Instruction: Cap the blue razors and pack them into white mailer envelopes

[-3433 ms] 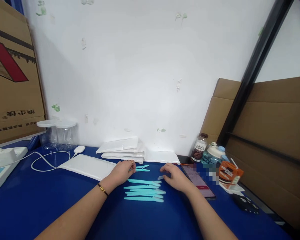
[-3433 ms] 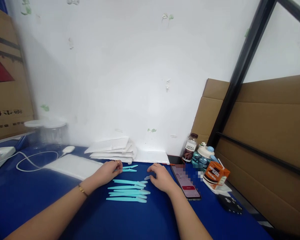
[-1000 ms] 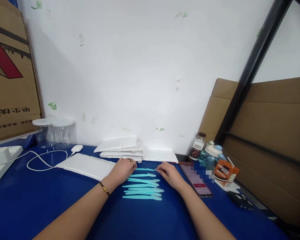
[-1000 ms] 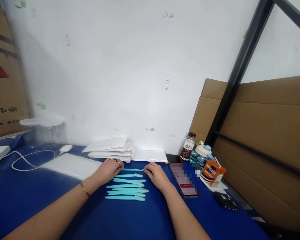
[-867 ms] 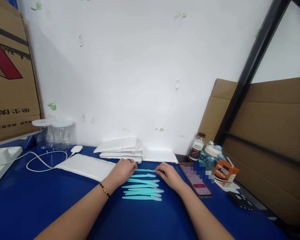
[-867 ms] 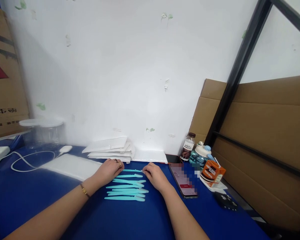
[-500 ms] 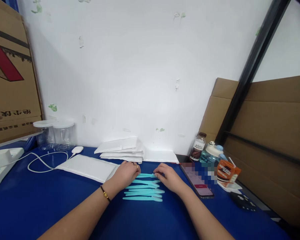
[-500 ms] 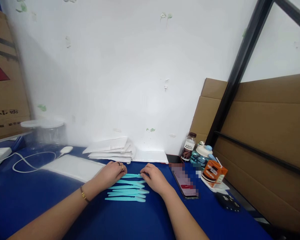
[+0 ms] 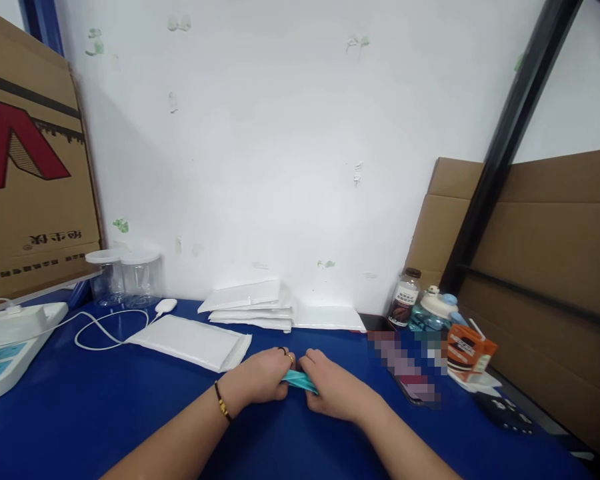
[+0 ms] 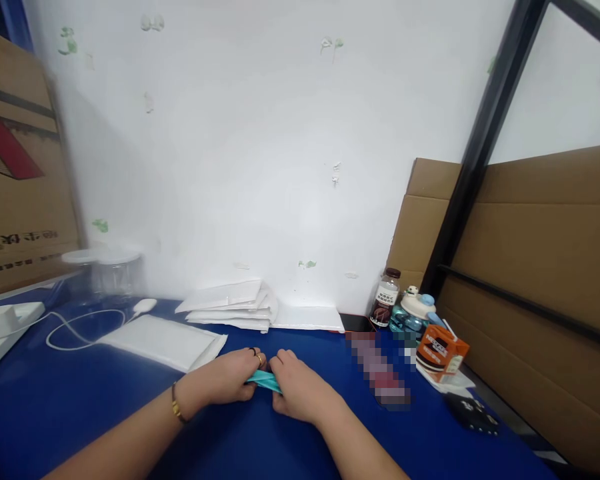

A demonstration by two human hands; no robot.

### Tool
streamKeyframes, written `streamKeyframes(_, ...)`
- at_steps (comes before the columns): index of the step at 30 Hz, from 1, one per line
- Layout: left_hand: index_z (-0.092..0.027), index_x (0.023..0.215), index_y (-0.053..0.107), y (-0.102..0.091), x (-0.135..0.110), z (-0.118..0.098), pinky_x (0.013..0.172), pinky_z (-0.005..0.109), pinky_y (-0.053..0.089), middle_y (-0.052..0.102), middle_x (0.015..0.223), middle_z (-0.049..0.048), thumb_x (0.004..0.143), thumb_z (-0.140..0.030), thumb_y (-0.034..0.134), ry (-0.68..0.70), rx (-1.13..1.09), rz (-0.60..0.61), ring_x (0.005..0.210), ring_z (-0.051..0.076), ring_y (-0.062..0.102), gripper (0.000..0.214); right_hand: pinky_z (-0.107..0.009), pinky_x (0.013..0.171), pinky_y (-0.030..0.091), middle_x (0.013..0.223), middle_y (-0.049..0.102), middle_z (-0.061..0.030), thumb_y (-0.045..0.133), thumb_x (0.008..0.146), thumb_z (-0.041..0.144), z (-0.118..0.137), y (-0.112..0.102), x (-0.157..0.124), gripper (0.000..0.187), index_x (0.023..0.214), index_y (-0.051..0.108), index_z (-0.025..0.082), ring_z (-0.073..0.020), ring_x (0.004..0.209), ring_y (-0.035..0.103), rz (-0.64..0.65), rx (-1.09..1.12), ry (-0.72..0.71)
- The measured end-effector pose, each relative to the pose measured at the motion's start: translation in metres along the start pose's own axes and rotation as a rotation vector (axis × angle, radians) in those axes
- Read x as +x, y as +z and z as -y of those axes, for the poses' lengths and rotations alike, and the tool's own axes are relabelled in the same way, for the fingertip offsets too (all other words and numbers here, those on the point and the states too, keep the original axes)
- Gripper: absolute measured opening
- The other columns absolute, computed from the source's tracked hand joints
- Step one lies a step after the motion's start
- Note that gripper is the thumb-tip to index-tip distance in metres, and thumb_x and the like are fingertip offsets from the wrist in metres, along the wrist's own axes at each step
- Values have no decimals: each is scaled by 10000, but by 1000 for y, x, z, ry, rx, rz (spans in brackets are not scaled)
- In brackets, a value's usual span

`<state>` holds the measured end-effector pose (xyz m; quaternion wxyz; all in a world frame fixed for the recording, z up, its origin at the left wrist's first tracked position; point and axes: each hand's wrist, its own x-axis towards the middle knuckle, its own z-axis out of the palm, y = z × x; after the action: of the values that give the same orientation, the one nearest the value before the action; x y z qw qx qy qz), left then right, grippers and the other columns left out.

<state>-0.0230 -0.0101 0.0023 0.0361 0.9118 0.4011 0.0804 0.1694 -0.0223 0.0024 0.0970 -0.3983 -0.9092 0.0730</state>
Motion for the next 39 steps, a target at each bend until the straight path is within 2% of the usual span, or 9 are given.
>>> streamKeyframes(7, -184, 826, 500, 4, 4, -4, 750, 300, 447, 578, 883, 57, 700, -179, 491, 54, 79, -15, 814, 200, 553, 126, -309, 767, 408, 964, 515, -94, 453, 682, 115, 2, 4, 3, 290, 966, 505, 135, -206, 863, 491, 16, -42, 9)
streamKeyframes(16, -185, 788, 569, 12, 13, -20, 678, 304, 466, 629, 794, 63, 667, -288, 561, -108, 104, -15, 749, 221, 602, 159, -308, 733, 406, 945, 566, -111, 437, 683, 81, 4, 4, 1, 310, 982, 501, 133, -221, 849, 522, 3, -65, -6)
streamKeyframes(22, -152, 846, 590, 19, 17, -20, 674, 356, 478, 648, 828, 109, 713, -287, 524, -89, 169, -16, 754, 261, 616, 201, -327, 756, 400, 930, 576, -89, 518, 665, 90, -4, -6, 1, 289, 946, 542, 154, -230, 879, 517, -34, -64, 32)
streamKeyframes(25, -147, 839, 580, 19, 17, -19, 665, 360, 477, 643, 841, 116, 720, -279, 519, -83, 166, -7, 771, 276, 612, 189, -401, 916, 349, 1130, 530, -93, 703, 607, 268, -20, -20, -7, 590, 1156, 499, 203, -279, 1066, 461, -158, 111, 42)
streamKeyframes(28, -153, 817, 553, 14, 18, -18, 665, 330, 465, 631, 831, 98, 729, -242, 495, -122, 88, -23, 768, 255, 605, 138, -456, 1017, 275, 1356, 349, -128, 760, 553, 428, -41, -25, -12, 973, 1364, 254, 243, -299, 1237, 342, -401, 472, 139)
streamKeyframes(31, -163, 819, 514, 9, 21, -16, 653, 285, 446, 609, 787, 64, 794, -204, 397, -229, -94, -117, 711, 192, 585, 127, -475, 1008, 307, 1398, 293, -149, 754, 569, 464, -49, -16, -7, 1105, 1402, 51, 280, -286, 1250, 363, -646, 934, 196)
streamKeyframes(33, -169, 844, 507, 9, 22, -17, 669, 267, 440, 601, 802, 52, 835, -204, 338, -226, -247, -208, 719, 166, 568, 172, -475, 990, 340, 1388, 329, -151, 770, 545, 471, -39, -7, 1, 1132, 1394, 43, 290, -286, 1227, 406, -650, 1215, 165)
streamKeyframes(36, -180, 974, 519, 14, 24, -26, 722, 257, 442, 605, 916, 48, 846, -204, 337, -72, -470, -252, 792, 151, 556, 224, -467, 937, 396, 1241, 525, -125, 812, 517, 378, -9, -1, 10, 986, 1327, 260, 270, -289, 1142, 497, -523, 1417, 98)
streamKeyframes(39, -197, 1189, 446, 16, 23, -38, 730, 263, 456, 601, 996, 46, 860, -221, 332, 70, -634, -209, 777, 137, 558, 349, -426, 819, 462, 856, 673, -65, 740, 652, 341, 15, -5, 12, 448, 1022, 526, 208, -258, 901, 620, -482, 1411, 123)
